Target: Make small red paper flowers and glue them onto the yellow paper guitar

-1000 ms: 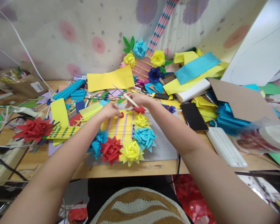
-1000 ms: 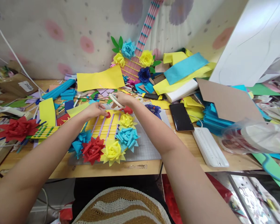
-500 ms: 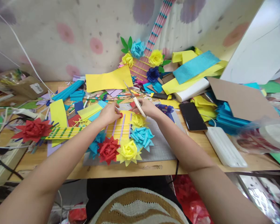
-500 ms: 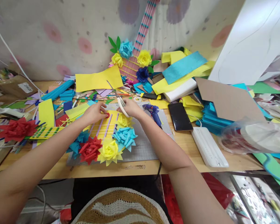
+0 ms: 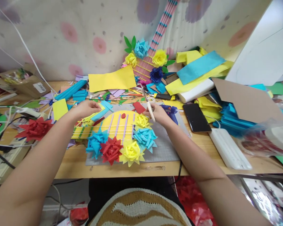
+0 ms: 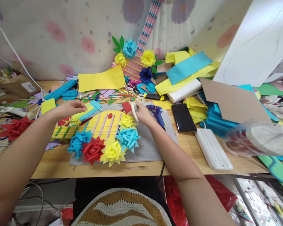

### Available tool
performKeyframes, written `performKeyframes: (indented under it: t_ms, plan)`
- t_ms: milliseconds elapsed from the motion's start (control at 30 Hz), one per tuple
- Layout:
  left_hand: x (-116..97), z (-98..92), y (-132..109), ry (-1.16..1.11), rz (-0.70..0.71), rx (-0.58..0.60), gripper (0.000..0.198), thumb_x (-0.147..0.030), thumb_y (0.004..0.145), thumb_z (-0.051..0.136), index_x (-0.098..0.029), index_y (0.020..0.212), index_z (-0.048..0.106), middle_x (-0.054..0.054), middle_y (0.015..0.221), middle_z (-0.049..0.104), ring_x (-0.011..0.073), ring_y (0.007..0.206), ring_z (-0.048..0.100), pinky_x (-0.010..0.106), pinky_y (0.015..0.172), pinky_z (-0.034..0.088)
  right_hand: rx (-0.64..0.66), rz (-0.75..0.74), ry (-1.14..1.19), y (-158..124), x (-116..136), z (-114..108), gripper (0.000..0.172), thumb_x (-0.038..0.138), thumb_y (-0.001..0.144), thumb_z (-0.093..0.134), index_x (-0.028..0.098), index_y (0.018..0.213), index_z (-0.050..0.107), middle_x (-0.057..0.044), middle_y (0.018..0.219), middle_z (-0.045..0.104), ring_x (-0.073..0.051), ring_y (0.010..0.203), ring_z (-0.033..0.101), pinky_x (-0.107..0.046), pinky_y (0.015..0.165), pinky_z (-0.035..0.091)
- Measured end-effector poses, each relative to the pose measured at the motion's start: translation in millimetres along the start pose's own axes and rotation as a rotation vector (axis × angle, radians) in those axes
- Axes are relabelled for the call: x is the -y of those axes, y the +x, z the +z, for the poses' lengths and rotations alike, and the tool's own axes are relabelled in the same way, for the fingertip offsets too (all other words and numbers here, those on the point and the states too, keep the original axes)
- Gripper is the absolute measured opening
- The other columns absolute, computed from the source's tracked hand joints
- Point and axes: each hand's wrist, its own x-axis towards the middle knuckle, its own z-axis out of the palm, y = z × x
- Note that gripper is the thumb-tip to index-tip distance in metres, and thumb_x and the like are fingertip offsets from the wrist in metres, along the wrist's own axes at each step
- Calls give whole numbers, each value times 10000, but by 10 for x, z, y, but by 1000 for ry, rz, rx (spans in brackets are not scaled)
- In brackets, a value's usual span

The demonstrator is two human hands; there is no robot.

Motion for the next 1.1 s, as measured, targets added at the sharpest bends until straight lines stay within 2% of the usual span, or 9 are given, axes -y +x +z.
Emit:
performKeyframes:
  t_ms: [100,233,433,600,700,767,867,933,1100]
  plan:
    - [81,68,-74,46,4,98,186,-396,579,670,-217,629,664,21,738,705,213,766,633,246,638,462,-8,34,-29,-51,-62,2,320,392,596,689,161,791,584,-24,731,625,-168,679,564,-288,621,451]
    - [63,167,-139,37,8,254,281,-485,604,653,-205,622,670,27,626,650,182,620,593,252,560,444,32,82,-45,-93,-54,-13,308,410,598,696,167,749,583,-1,640,599,-144,591,540,-253,540,423]
    - [-39,170,-212,-20,-82,402,338,-498,545,700,-190,685,711,58,657,687,186,617,617,250,551,451,191,190,-2,-162,56,-76,280,384,606,692,166,742,581,-8,661,638,-99,491,492,-228,469,381]
    - [-135,160,-121,104,-63,468,235,-433,580,674,-199,584,692,64,712,717,198,671,650,252,606,465,106,177,-166,-102,28,-39,252,339,609,697,165,762,600,-18,719,660,-129,573,551,-246,541,417]
    - [-286,278,31,223,97,315,194,-383,621,642,-201,575,691,43,693,715,201,685,645,250,634,459,41,141,-149,-29,-11,19,272,338,599,709,169,773,586,-14,717,646,-147,617,571,-258,573,434]
    - [-445,447,135,228,277,219,196,-350,658,616,-207,727,730,24,806,731,198,770,644,237,661,450,-9,124,-118,5,-38,52,277,348,603,706,173,772,574,-10,699,634,-155,638,577,-266,591,442]
    - [-709,773,271,271,558,302,275,-306,706,578,-200,906,733,27,913,721,174,812,625,227,690,439,-91,115,-68,18,-86,85,294,379,610,689,180,787,563,-9,699,626,-161,656,579,-274,605,448]
    - [-847,964,352,343,691,310,274,-264,690,587,-199,911,734,34,893,708,171,790,605,237,690,429,-135,115,-50,4,-119,94,310,396,616,675,186,817,566,-13,728,634,-162,666,579,-278,614,451]
    - [-976,1184,540,340,720,381,215,-176,585,647,-207,782,729,1,744,694,157,677,577,247,659,397,-168,136,-15,-47,-151,82,323,393,625,663,198,868,579,-21,802,652,-147,661,565,-279,622,461]
